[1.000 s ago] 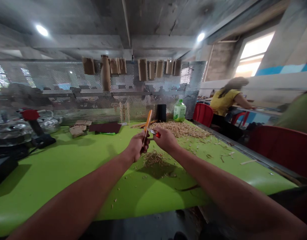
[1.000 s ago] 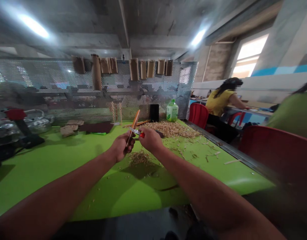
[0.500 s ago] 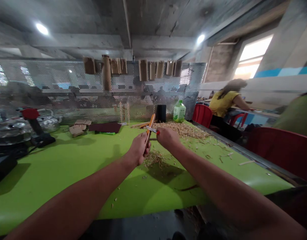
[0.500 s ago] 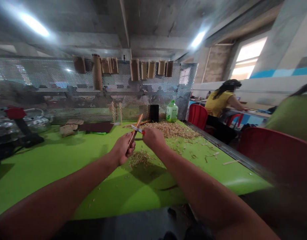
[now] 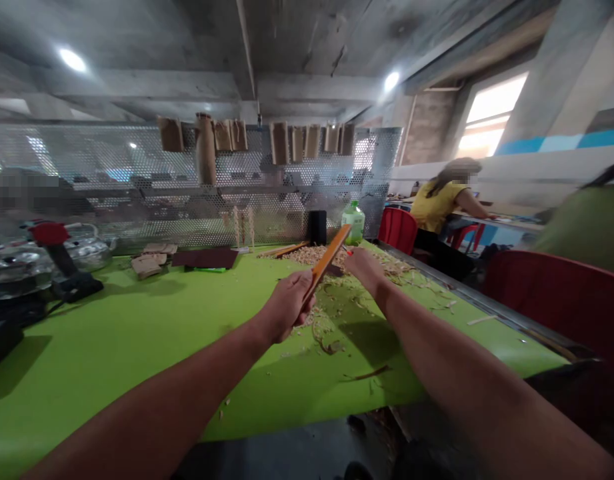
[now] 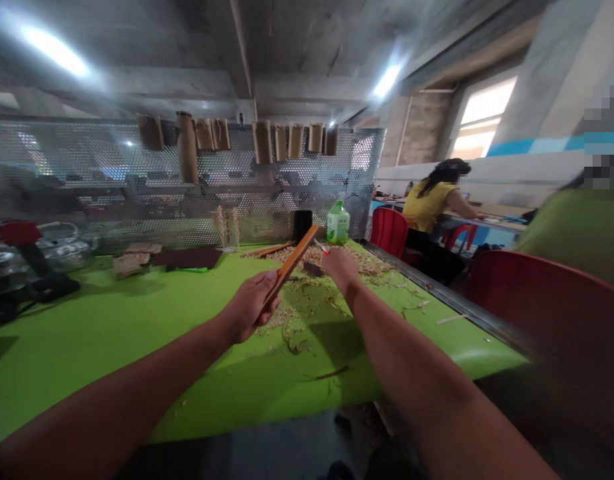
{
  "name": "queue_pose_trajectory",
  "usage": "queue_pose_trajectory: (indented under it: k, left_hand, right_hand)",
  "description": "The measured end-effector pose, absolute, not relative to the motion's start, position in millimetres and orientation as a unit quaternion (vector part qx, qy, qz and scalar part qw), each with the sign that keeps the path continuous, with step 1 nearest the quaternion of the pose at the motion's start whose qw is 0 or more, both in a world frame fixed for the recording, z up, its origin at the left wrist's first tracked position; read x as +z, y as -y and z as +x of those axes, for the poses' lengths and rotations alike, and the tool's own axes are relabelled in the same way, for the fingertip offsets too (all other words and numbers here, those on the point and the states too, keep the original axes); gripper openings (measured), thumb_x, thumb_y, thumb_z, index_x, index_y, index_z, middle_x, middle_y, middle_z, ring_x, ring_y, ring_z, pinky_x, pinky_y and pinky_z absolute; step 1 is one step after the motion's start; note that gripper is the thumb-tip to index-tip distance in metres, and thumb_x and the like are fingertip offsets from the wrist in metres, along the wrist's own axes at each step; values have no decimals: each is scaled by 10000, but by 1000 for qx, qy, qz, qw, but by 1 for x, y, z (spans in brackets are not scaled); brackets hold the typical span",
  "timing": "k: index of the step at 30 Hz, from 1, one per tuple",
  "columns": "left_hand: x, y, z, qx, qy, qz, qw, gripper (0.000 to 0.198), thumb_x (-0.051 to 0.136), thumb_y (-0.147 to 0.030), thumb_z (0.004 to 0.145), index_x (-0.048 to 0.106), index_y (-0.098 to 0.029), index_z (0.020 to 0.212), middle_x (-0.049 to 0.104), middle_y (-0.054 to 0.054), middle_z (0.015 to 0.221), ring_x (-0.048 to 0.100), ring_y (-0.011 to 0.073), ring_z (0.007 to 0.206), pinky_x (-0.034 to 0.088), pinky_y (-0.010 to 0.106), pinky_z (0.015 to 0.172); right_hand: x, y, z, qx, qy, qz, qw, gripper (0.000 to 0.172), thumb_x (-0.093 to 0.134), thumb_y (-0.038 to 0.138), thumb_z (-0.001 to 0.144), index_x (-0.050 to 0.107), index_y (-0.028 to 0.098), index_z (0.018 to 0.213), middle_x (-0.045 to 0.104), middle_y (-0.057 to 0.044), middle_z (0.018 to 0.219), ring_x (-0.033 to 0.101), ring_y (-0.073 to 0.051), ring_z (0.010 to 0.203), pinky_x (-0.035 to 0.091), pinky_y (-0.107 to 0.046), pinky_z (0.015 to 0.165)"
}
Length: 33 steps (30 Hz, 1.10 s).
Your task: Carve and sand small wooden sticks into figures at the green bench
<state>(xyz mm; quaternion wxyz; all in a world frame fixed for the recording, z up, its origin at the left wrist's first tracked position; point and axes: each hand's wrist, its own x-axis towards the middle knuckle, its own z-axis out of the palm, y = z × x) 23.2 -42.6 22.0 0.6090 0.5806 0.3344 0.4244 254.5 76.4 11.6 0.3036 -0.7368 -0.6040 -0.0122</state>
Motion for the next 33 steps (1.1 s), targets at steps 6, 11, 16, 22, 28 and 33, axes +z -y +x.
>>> queue_pose_trajectory:
  k: [6, 11, 16, 22, 28, 33]
  left_hand:
    - [16, 15, 15, 486, -382, 523, 587, 225, 603, -387, 863, 491, -194, 842, 459, -79, 576, 356, 30, 365, 253, 151, 353]
    - [9, 3, 14, 487, -374, 555, 561, 356, 723, -214, 715, 518, -200, 1005, 419, -110, 567, 365, 36, 377, 267, 159, 360]
    - [7, 3, 14, 484, -371, 549, 571, 281, 631, -144, 702, 489, -206, 936, 410, -109, 539, 345, 42, 367, 253, 164, 350]
    - [11, 5, 12, 485, -373, 534, 584, 214, 585, -136, 689, 448, -222, 829, 347, -119, 461, 279, 43, 327, 177, 166, 329]
    - [20, 13, 15, 467, -389, 521, 599, 189, 551, -119, 715, 456, -210, 851, 351, -116, 484, 222, 31, 314, 128, 182, 326]
    - [19, 29, 19, 427, -379, 554, 606, 342, 549, -153, 772, 508, -166, 1111, 394, -106, 522, 257, 41, 355, 195, 175, 340]
  right_hand:
    - [9, -61, 206, -20, 647, -703, 295, 251, 489, 253, 835, 704, 196, 952, 701, -84, 869, 605, -186, 738, 367, -254, 620]
    - [4, -41, 171, -23, 721, -638, 271, 216, 507, 272, 814, 693, 222, 913, 706, -55, 833, 589, -169, 699, 324, -241, 574]
    - [3, -32, 167, -56, 745, -619, 243, 185, 510, 293, 838, 681, 228, 869, 712, -61, 829, 612, -181, 724, 333, -246, 595]
    - [9, -25, 163, -103, 762, -610, 190, 222, 475, 294, 886, 683, 217, 896, 725, -88, 849, 650, -200, 762, 362, -255, 615]
    - [15, -31, 167, -121, 749, -622, 194, 258, 467, 289, 897, 692, 195, 981, 728, -128, 916, 664, -226, 827, 414, -274, 688]
    - [18, -47, 196, -101, 679, -701, 196, 294, 443, 294, 914, 700, 185, 1008, 725, -128, 958, 667, -218, 859, 432, -267, 706]
